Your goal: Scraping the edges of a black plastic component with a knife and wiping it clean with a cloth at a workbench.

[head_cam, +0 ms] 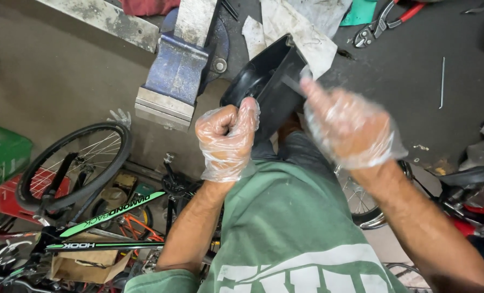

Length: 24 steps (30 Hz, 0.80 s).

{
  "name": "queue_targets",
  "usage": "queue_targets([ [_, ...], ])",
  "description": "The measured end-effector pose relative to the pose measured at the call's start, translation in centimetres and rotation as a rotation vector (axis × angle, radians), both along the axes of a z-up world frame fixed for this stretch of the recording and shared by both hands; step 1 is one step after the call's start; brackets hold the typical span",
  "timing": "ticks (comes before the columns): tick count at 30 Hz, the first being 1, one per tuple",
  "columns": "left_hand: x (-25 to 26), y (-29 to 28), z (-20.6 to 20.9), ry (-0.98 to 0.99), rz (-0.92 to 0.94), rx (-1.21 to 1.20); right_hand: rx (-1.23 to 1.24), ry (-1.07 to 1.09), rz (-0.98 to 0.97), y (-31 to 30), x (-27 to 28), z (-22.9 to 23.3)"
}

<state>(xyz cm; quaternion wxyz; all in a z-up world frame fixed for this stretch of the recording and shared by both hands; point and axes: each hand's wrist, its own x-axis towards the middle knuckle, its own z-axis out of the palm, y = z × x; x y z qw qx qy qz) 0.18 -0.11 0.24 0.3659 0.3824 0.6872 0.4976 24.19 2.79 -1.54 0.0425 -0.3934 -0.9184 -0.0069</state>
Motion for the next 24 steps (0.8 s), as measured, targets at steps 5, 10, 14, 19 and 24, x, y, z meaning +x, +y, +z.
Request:
queue_targets([
  [5,0.1,0.2,0.0,-0.001,0.011,0.028,0.001,0.032,0.013,-0.8,-1.0,0.9],
  [10,0.2,0.1,0.2,-0.02,0.032,0.011,-0.07,0.113,-0.043,-0.1,-1.1,0.5],
  [14,0.0,0.2,0.0,-0.022,0.021,0.011,0.038,0.012,0.049,-0.3,-2.1,2.4],
  [19,0.1,0.4,0.1,-0.009,0.035,0.0,-0.029,0.01,-0.031,-0.2,-1.2,1.6],
  [24,-0.1,-0.2,-0.3,0.028,0.015,-0.006,-0.016,-0.008,0.011,-0.2,-0.9,0.9],
])
